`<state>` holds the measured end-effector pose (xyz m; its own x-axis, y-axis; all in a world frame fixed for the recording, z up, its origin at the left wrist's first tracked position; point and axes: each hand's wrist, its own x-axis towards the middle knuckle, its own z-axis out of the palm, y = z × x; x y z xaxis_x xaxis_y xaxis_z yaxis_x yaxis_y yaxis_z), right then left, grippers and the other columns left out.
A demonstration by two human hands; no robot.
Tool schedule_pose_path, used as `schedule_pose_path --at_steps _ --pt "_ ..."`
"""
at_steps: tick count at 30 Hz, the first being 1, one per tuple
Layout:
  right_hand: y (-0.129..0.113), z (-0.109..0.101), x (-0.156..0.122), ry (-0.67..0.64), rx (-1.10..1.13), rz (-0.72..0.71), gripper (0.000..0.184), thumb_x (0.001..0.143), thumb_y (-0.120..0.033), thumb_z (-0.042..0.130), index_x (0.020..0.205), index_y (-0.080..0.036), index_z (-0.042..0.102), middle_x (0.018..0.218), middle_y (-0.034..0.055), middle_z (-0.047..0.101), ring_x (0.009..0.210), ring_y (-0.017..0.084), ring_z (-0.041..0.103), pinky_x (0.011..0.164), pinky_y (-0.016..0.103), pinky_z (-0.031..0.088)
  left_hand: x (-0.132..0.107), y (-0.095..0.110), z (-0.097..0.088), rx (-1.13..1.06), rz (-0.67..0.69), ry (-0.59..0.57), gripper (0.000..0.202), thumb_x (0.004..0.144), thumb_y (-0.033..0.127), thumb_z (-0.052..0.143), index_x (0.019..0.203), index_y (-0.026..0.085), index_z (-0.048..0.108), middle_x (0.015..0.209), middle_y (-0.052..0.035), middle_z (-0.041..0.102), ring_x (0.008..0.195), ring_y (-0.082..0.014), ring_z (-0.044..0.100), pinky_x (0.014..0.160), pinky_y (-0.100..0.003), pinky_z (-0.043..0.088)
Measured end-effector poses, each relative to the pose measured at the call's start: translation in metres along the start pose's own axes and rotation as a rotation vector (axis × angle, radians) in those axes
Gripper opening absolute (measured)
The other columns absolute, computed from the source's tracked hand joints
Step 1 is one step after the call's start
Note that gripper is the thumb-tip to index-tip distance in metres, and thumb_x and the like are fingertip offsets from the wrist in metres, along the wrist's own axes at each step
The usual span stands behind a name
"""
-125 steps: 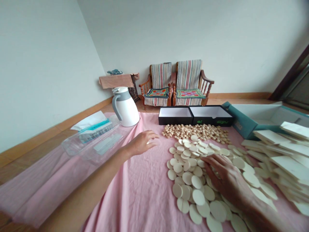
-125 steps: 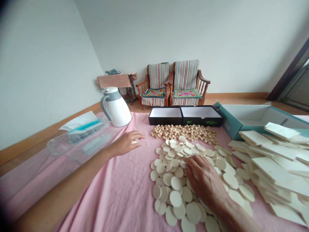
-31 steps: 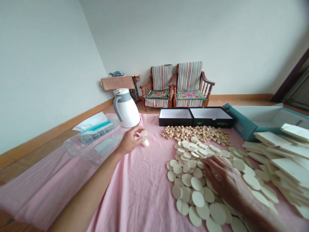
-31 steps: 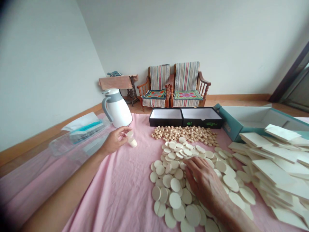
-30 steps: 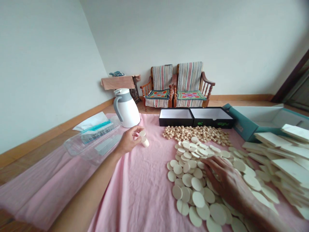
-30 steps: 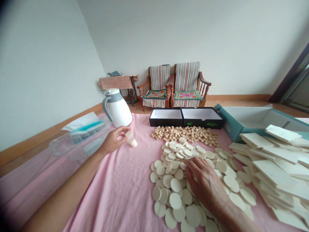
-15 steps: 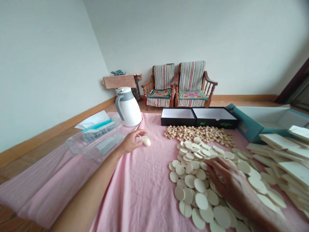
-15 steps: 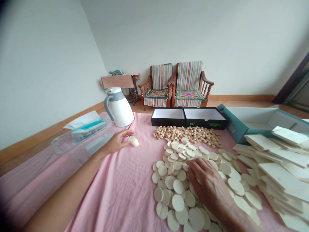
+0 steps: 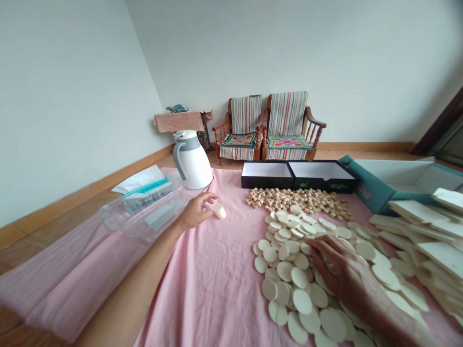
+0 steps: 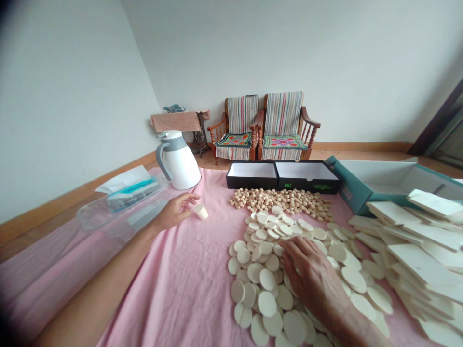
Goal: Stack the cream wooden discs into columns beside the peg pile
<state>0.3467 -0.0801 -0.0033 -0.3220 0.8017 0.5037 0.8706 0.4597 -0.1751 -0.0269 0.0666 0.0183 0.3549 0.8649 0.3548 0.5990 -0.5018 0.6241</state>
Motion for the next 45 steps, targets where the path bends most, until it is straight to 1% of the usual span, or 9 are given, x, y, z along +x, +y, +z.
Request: schedule_pose_path --at_steps 2,5,12,19,37,39,42,43,45 --pt "0.0 0.0 0.0 0.005 0.004 -0.003 0.013 0.09 -0.027 0.045 0.093 -0.022 0.057 0.094 0.0053 0.061 0.085 0.018 0.057 0.075 0.033 0.044 -0.003 0.004 -0.003 0.101 -0.011 0.022 0.041 0.071 0.023 0.059 0.111 0.016 0.056 0.097 -0.0064 0.065 0.082 -0.0164 0.062 0.071 -0.027 0.05" --pt "0.0 -0.001 0.001 0.004 0.008 -0.003 0.014 0.09 -0.027 0.045 0.094 -0.022 0.057 0.094 0.0053 0.061 0.085 0.018 0.057 0.075 0.033 0.044 -0.008 0.01 -0.006 0.261 -0.014 -0.009 0.048 0.072 0.03 0.062 0.118 0.017 0.053 0.09 -0.0038 0.065 0.074 -0.0151 0.061 0.068 -0.026 0.049" --pt "-0.001 -0.001 0.0 -0.012 0.002 0.012 0.013 0.09 -0.028 0.045 0.09 -0.022 0.057 0.093 0.0045 0.06 0.084 0.018 0.057 0.074 0.033 0.043 -0.012 0.011 -0.001 0.486 0.047 -0.091 0.052 0.073 0.029 0.062 0.123 0.023 0.051 0.097 -0.0026 0.067 0.082 -0.0183 0.064 0.072 -0.026 0.047" --pt "0.001 0.0 0.0 -0.015 0.01 0.013 0.012 0.091 -0.028 0.045 0.091 -0.022 0.055 0.094 0.0048 0.06 0.085 0.018 0.056 0.075 0.033 0.043 -0.012 0.013 0.003 0.532 0.078 -0.1 0.053 0.075 0.025 0.059 0.127 0.023 0.048 0.111 -0.004 0.065 0.085 -0.0188 0.065 0.076 -0.027 0.046" --pt "-0.001 -0.001 0.0 -0.017 0.013 0.021 0.017 0.09 -0.027 0.045 0.101 -0.022 0.058 0.095 0.0052 0.061 0.086 0.018 0.057 0.075 0.033 0.045 -0.011 0.013 0.005 0.472 0.064 -0.113 0.052 0.077 0.029 0.059 0.128 0.026 0.046 0.115 -0.0018 0.063 0.084 -0.016 0.064 0.075 -0.025 0.047" --pt "-0.001 -0.001 0.001 -0.015 0.024 0.02 0.02 0.09 -0.027 0.045 0.105 -0.021 0.058 0.095 0.0053 0.062 0.087 0.018 0.058 0.076 0.033 0.045 -0.011 0.016 0.002 0.472 0.06 -0.077 0.054 0.076 0.034 0.061 0.127 0.025 0.046 0.112 -0.0026 0.063 0.082 -0.0159 0.063 0.075 -0.026 0.047" --pt "-0.003 -0.003 0.002 -0.024 0.047 0.02 0.021 0.091 -0.028 0.045 0.104 -0.021 0.059 0.095 0.0056 0.062 0.087 0.018 0.058 0.077 0.033 0.046 -0.011 0.028 0.001 0.462 0.073 0.06 0.05 0.078 0.037 0.061 0.123 0.021 0.046 0.102 -0.0044 0.062 0.079 -0.0157 0.06 0.074 -0.027 0.046" --pt "-0.003 -0.004 0.002 -0.029 0.054 0.022 0.02 0.091 -0.029 0.045 0.102 -0.021 0.06 0.096 0.0059 0.062 0.087 0.018 0.059 0.077 0.033 0.046 -0.012 0.034 0.003 0.453 0.093 0.098 0.043 0.081 0.036 0.058 0.119 0.019 0.049 0.098 -0.0046 0.061 0.079 -0.0156 0.059 0.074 -0.027 0.045" --pt "-0.004 -0.007 0.003 -0.035 0.063 0.027 0.02 0.091 -0.03 0.044 0.098 -0.021 0.061 0.097 0.0065 0.063 0.088 0.018 0.059 0.078 0.033 0.046 -0.017 0.048 0.01 0.429 0.153 0.09 0.024 0.085 0.032 0.053 0.103 0.018 0.054 0.089 -0.0039 0.059 0.078 -0.0151 0.057 0.073 -0.026 0.044"
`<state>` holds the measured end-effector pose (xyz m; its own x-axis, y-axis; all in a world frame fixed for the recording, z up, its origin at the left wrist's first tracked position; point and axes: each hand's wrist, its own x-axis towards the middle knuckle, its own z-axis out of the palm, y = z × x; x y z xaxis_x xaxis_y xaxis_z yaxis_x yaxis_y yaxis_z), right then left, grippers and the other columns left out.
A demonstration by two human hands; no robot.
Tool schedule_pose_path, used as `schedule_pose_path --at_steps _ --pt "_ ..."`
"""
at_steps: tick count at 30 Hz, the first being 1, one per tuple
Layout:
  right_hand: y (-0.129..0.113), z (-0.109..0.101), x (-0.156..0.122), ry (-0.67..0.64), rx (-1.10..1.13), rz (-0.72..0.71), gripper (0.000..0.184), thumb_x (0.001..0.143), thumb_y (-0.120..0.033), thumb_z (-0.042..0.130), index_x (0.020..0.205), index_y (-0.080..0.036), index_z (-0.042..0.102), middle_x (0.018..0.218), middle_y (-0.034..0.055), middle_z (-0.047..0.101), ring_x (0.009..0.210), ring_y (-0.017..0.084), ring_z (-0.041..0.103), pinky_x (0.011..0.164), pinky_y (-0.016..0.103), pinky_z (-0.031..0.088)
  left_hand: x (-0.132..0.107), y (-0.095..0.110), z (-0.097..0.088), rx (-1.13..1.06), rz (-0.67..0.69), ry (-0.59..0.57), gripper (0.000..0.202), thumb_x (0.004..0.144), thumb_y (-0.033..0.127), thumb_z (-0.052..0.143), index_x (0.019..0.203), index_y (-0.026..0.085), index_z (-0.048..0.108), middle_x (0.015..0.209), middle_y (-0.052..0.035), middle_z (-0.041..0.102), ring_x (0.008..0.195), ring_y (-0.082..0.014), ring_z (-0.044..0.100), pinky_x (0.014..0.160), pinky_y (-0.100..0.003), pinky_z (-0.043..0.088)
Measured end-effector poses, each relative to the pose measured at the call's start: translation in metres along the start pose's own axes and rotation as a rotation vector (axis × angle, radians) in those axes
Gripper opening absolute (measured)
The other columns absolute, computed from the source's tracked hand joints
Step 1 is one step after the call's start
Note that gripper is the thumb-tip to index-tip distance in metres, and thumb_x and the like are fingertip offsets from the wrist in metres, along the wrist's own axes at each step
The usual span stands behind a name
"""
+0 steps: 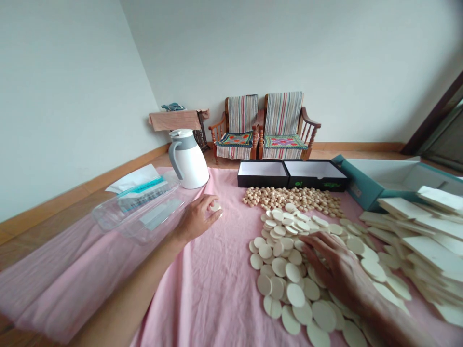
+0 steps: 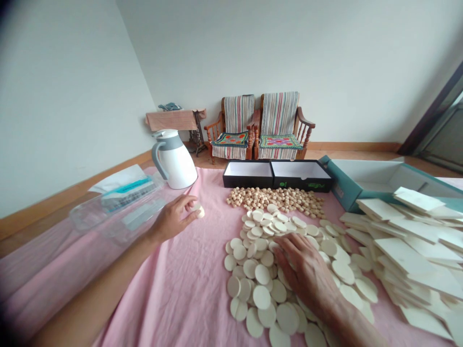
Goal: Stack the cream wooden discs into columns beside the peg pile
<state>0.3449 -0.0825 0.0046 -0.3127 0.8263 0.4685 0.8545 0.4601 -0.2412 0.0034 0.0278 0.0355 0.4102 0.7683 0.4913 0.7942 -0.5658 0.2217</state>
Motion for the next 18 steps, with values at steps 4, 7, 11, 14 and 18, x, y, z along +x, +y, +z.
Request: schedule_pose_path --at_steps 4,7,11,14,18 --pt "0.001 -0.004 -0.001 0.012 0.026 0.004 0.023 0.092 -0.03 0.042 0.1 -0.022 0.061 0.1 0.0068 0.063 0.091 0.019 0.059 0.08 0.033 0.047 -0.015 0.034 0.006 -0.016 0.137 -0.198 0.01 0.086 0.025 0.05 0.078 0.018 0.053 0.078 -0.002 0.056 0.072 -0.014 0.053 0.067 -0.025 0.04" --pt "0.004 -0.004 -0.001 0.044 0.042 0.017 0.024 0.092 -0.029 0.042 0.106 -0.022 0.06 0.102 0.0066 0.062 0.093 0.019 0.058 0.081 0.033 0.046 -0.031 0.044 0.01 -0.032 0.135 -0.284 0.006 0.083 0.021 0.052 0.077 0.018 0.052 0.078 -0.0013 0.055 0.07 -0.014 0.052 0.064 -0.025 0.038" --pt "0.006 -0.001 -0.001 0.113 0.013 0.026 0.022 0.09 -0.027 0.044 0.103 -0.021 0.061 0.101 0.0071 0.063 0.093 0.019 0.058 0.082 0.033 0.046 -0.048 0.037 0.012 -0.089 0.075 -0.304 0.007 0.079 0.014 0.051 0.074 0.019 0.051 0.077 -0.0008 0.054 0.07 -0.0138 0.052 0.063 -0.024 0.037" --pt "0.005 0.0 0.003 0.125 -0.01 0.028 0.023 0.089 -0.026 0.044 0.103 -0.019 0.061 0.1 0.0077 0.063 0.092 0.019 0.058 0.082 0.033 0.045 -0.056 0.026 0.016 -0.132 0.001 -0.252 0.011 0.08 0.014 0.048 0.069 0.018 0.048 0.073 -0.0002 0.053 0.066 -0.0128 0.051 0.061 -0.024 0.037" --pt "-0.002 -0.002 0.019 0.069 -0.013 0.035 0.024 0.089 -0.022 0.043 0.102 -0.018 0.062 0.098 0.0081 0.063 0.089 0.019 0.057 0.079 0.032 0.045 -0.058 0.016 0.023 -0.146 -0.086 -0.158 0.018 0.08 0.018 0.047 0.063 0.019 0.045 0.064 0.0015 0.05 0.06 -0.0123 0.048 0.058 -0.025 0.034"
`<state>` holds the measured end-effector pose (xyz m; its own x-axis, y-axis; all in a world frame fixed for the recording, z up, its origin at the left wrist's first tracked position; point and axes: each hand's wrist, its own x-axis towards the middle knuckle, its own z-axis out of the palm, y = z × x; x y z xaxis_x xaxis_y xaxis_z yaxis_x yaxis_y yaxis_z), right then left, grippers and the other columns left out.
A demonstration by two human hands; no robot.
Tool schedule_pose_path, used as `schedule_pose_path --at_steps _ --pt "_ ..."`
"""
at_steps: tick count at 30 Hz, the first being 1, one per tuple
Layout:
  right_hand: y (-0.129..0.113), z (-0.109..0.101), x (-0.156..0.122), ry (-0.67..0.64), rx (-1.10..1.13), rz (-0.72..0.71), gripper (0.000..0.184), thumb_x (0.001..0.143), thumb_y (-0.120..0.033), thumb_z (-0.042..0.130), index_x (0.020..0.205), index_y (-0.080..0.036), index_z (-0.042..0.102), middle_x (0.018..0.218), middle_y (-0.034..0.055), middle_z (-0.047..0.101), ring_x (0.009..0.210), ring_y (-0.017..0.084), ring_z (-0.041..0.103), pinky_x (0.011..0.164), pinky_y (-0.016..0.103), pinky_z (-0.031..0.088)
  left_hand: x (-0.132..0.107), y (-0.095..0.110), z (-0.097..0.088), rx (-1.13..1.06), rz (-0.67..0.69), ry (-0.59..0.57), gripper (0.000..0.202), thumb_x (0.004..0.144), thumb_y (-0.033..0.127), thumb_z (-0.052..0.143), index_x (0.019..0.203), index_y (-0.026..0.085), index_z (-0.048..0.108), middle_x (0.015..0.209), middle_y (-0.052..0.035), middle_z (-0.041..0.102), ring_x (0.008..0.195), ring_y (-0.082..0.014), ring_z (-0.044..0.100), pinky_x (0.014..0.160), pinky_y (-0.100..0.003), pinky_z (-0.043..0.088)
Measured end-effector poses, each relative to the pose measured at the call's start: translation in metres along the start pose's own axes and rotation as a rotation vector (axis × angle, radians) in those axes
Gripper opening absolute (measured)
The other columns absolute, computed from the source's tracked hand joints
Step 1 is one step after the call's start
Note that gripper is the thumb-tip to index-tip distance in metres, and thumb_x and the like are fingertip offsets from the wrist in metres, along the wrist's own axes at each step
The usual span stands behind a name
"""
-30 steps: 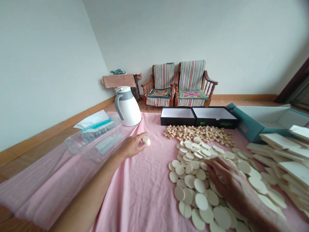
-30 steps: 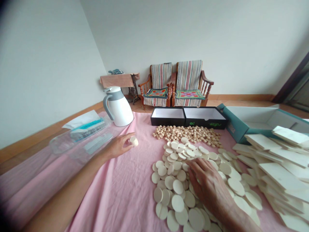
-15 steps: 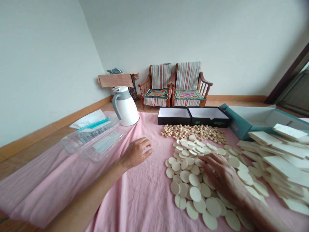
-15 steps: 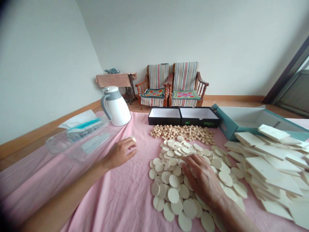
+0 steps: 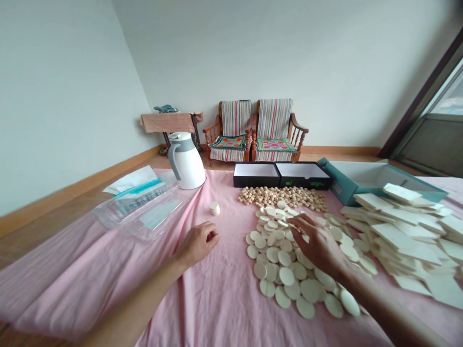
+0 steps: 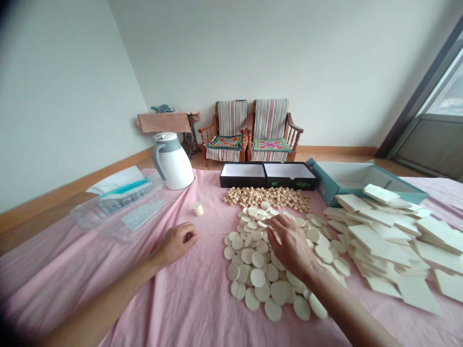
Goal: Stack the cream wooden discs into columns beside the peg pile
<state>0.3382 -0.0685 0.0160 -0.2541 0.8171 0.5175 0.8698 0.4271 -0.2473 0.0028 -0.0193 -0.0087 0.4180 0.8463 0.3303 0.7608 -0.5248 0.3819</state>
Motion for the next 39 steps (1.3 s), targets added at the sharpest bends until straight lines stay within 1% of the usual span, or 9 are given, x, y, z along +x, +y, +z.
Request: schedule_pose_path --at_steps 4,8,14,18,21,27,32,36,39 --pt "-0.007 0.003 0.029 -0.079 -0.023 0.035 0.024 0.086 -0.019 0.044 0.1 -0.018 0.063 0.098 0.0079 0.063 0.091 0.019 0.057 0.083 0.032 0.042 0.002 -0.006 0.003 0.004 -0.001 0.041 0.02 0.081 0.021 0.047 0.061 0.018 0.046 0.062 0.0017 0.05 0.059 -0.0121 0.048 0.059 -0.025 0.033" --pt "-0.013 0.016 0.059 -0.195 -0.074 0.064 0.026 0.083 -0.019 0.046 0.103 -0.017 0.063 0.099 0.0085 0.063 0.097 0.02 0.056 0.088 0.032 0.038 0.005 -0.013 0.001 -0.012 -0.059 0.089 0.023 0.081 0.023 0.047 0.06 0.018 0.046 0.061 0.0014 0.051 0.058 -0.0115 0.047 0.058 -0.023 0.033" --pt "-0.013 0.034 0.078 -0.368 -0.177 0.175 0.023 0.079 -0.021 0.051 0.097 -0.015 0.064 0.098 0.0118 0.063 0.095 0.022 0.057 0.079 0.03 0.038 0.008 -0.024 -0.001 -0.177 -0.176 0.161 0.032 0.082 0.035 0.047 0.055 0.018 0.042 0.053 0.0039 0.041 0.053 -0.0101 0.042 0.052 -0.021 0.03" --pt "-0.013 0.038 0.082 -0.358 -0.167 0.16 0.02 0.077 -0.019 0.051 0.093 -0.015 0.064 0.095 0.0109 0.063 0.091 0.021 0.057 0.077 0.028 0.038 0.009 -0.029 0.003 -0.249 -0.22 0.177 0.034 0.082 0.038 0.047 0.055 0.018 0.041 0.053 0.0045 0.038 0.052 -0.0096 0.039 0.051 -0.021 0.028" --pt "-0.025 0.045 0.093 -0.33 -0.095 0.082 0.021 0.077 -0.017 0.05 0.093 -0.015 0.063 0.095 0.0106 0.062 0.091 0.019 0.056 0.078 0.027 0.039 0.011 -0.031 0.004 -0.274 -0.257 0.179 0.034 0.081 0.04 0.047 0.056 0.017 0.043 0.053 0.0043 0.039 0.052 -0.0097 0.04 0.051 -0.021 0.028" --pt "-0.064 0.08 0.124 -0.434 -0.016 -0.056 0.022 0.074 -0.021 0.057 0.094 -0.015 0.063 0.1 0.0116 0.062 0.093 0.021 0.057 0.076 0.026 0.041 0.011 -0.029 0.002 -0.261 -0.275 0.187 0.037 0.081 0.042 0.047 0.054 0.017 0.043 0.053 0.0044 0.039 0.051 -0.0092 0.038 0.051 -0.021 0.027" --pt "-0.078 0.104 0.136 -0.47 -0.009 -0.065 0.02 0.074 -0.022 0.06 0.092 -0.014 0.064 0.094 0.0119 0.064 0.089 0.021 0.06 0.075 0.028 0.042 0.011 -0.03 0.002 -0.229 -0.263 0.164 0.038 0.082 0.041 0.047 0.054 0.016 0.043 0.052 0.0045 0.038 0.051 -0.009 0.039 0.051 -0.021 0.026" --pt "-0.078 0.105 0.137 -0.462 0.016 -0.058 0.026 0.077 -0.026 0.06 0.099 -0.014 0.064 0.096 0.0119 0.064 0.09 0.021 0.06 0.077 0.028 0.042 0.011 -0.03 0.002 -0.226 -0.26 0.157 0.037 0.083 0.04 0.047 0.055 0.016 0.043 0.053 0.0043 0.039 0.052 -0.0092 0.039 0.051 -0.021 0.026" --pt "-0.069 0.089 0.137 -0.437 0.041 -0.039 0.029 0.08 -0.027 0.058 0.104 -0.013 0.063 0.097 0.011 0.066 0.088 0.019 0.06 0.076 0.027 0.042 0.011 -0.031 0.003 -0.244 -0.26 0.146 0.036 0.083 0.039 0.047 0.055 0.017 0.043 0.053 0.0042 0.039 0.052 -0.0095 0.039 0.051 -0.021 0.027"
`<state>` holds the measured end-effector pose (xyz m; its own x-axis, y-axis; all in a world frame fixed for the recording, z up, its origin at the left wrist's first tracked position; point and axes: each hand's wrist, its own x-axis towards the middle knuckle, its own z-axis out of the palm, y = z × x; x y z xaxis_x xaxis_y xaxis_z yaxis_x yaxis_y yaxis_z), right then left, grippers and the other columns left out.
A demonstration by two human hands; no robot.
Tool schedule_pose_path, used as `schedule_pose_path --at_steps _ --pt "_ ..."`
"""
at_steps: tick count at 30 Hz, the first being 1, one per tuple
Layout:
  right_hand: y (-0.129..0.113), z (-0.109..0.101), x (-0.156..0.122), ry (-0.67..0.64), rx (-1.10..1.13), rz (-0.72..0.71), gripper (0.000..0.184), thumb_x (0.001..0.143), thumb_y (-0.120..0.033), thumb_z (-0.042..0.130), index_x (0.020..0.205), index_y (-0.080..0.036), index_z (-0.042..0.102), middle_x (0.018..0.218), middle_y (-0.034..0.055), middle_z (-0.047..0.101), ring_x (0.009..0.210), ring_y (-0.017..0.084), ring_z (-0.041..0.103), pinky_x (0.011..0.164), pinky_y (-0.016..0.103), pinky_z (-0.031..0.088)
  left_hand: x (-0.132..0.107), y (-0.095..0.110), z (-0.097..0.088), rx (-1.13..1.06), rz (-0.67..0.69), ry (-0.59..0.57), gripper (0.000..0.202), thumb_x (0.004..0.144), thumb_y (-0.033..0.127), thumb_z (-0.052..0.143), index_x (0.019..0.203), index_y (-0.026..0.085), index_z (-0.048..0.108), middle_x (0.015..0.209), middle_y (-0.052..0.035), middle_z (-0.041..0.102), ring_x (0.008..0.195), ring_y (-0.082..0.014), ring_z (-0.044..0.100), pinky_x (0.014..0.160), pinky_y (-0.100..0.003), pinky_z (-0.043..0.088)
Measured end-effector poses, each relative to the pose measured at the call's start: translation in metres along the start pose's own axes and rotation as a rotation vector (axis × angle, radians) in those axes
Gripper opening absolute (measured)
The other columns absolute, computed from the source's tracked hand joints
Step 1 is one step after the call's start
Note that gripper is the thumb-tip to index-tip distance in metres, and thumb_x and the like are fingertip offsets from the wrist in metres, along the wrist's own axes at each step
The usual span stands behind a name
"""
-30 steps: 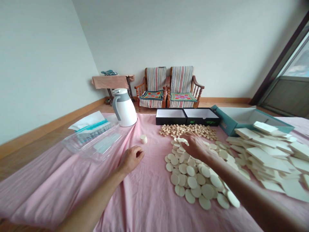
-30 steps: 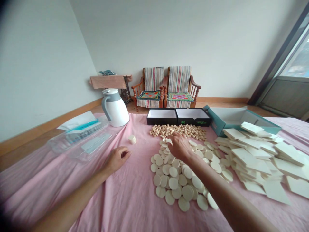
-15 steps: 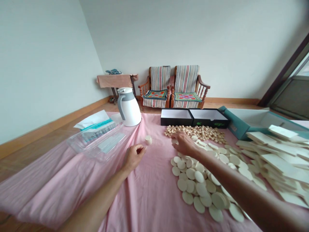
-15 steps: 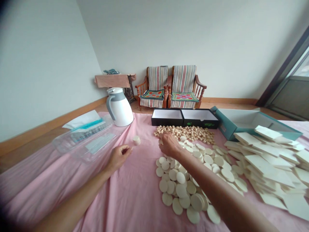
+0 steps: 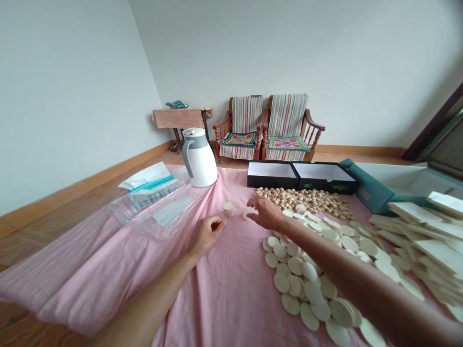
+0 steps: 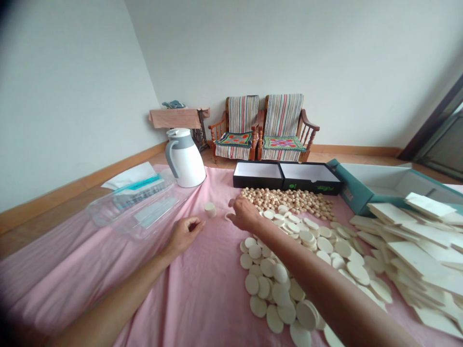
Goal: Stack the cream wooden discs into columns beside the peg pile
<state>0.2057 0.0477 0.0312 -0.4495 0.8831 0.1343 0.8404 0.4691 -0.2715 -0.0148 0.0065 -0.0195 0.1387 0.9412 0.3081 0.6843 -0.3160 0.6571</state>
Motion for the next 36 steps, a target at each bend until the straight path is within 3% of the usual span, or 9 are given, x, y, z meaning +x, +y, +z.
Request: schedule_pose_path --at_steps 3,5,8,12,18,23,28,32,36 --pt "0.012 -0.027 -0.02 -0.017 0.025 0.005 0.013 0.078 -0.02 0.057 0.085 -0.015 0.067 0.082 0.0059 0.067 0.077 0.015 0.061 0.069 0.024 0.042 0.0 -0.001 0.001 -0.016 0.006 -0.002 0.034 0.082 0.037 0.047 0.055 0.017 0.044 0.053 0.0041 0.04 0.052 -0.0096 0.039 0.051 -0.021 0.028" --pt "0.018 -0.047 -0.04 -0.118 0.075 -0.028 0.01 0.075 -0.018 0.058 0.075 -0.017 0.067 0.074 0.0024 0.067 0.069 0.013 0.06 0.063 0.022 0.041 0.0 -0.001 0.001 -0.018 0.015 -0.002 0.032 0.082 0.035 0.048 0.056 0.017 0.045 0.054 0.0039 0.042 0.053 -0.0098 0.041 0.052 -0.021 0.029" --pt "0.024 -0.065 -0.075 -0.217 0.087 -0.075 0.012 0.071 -0.018 0.059 0.079 -0.02 0.068 0.078 0.001 0.068 0.071 0.014 0.06 0.063 0.023 0.042 0.001 0.0 0.001 -0.024 0.028 -0.01 0.03 0.081 0.033 0.048 0.058 0.016 0.048 0.056 0.0034 0.046 0.056 -0.0102 0.045 0.053 -0.02 0.031" --pt "0.025 -0.063 -0.108 -0.253 0.09 -0.076 0.024 0.067 -0.016 0.062 0.091 -0.019 0.065 0.094 0.0045 0.066 0.087 0.017 0.059 0.077 0.027 0.044 0.001 0.001 0.001 -0.025 0.036 -0.005 0.03 0.08 0.032 0.049 0.055 0.016 0.045 0.054 0.0042 0.043 0.054 -0.0095 0.042 0.052 -0.02 0.03" --pt "0.023 -0.051 -0.12 -0.221 0.105 -0.076 0.027 0.068 -0.012 0.057 0.094 -0.016 0.063 0.099 0.0091 0.063 0.094 0.021 0.057 0.086 0.032 0.042 0.002 0.0 0.001 -0.018 0.045 -0.009 0.03 0.08 0.031 0.049 0.055 0.016 0.042 0.054 0.0047 0.041 0.053 -0.0087 0.04 0.051 -0.02 0.028" --pt "0.018 -0.053 -0.1 -0.138 0.096 -0.085 0.022 0.067 -0.014 0.057 0.088 -0.016 0.063 0.089 0.0069 0.063 0.083 0.018 0.057 0.076 0.029 0.043 0.001 0.001 0.001 -0.018 0.025 -0.015 0.031 0.081 0.033 0.049 0.056 0.016 0.045 0.055 0.0037 0.045 0.055 -0.0097 0.044 0.052 -0.02 0.029" --pt "0.013 -0.026 -0.046 0.049 0.103 -0.17 0.019 0.065 -0.012 0.055 0.082 -0.015 0.061 0.085 0.0059 0.061 0.076 0.015 0.054 0.071 0.025 0.041 0.002 0.0 0.001 -0.014 0.018 -0.024 0.03 0.082 0.034 0.048 0.058 0.015 0.049 0.057 0.0032 0.046 0.056 -0.01 0.045 0.053 -0.02 0.03" --pt "0.013 0.002 -0.008 0.047 0.09 -0.235 0.027 0.061 -0.009 0.055 0.087 -0.014 0.06 0.085 0.0069 0.059 0.079 0.017 0.053 0.071 0.026 0.041 0.001 -0.001 0.001 0.006 0.008 -0.014 0.034 0.083 0.036 0.048 0.055 0.016 0.044 0.053 0.0044 0.04 0.053 -0.0087 0.04 0.052 -0.02 0.027" --pt "0.015 0.014 0.011 0.015 0.119 -0.31 0.041 0.06 -0.007 0.054 0.101 -0.012 0.058 0.094 0.0094 0.06 0.084 0.018 0.054 0.075 0.029 0.043 0.0 0.001 0.0 0.012 -0.011 -0.028 0.035 0.083 0.037 0.048 0.055 0.016 0.042 0.053 0.0048 0.039 0.052 -0.0081 0.038 0.051 -0.02 0.026"
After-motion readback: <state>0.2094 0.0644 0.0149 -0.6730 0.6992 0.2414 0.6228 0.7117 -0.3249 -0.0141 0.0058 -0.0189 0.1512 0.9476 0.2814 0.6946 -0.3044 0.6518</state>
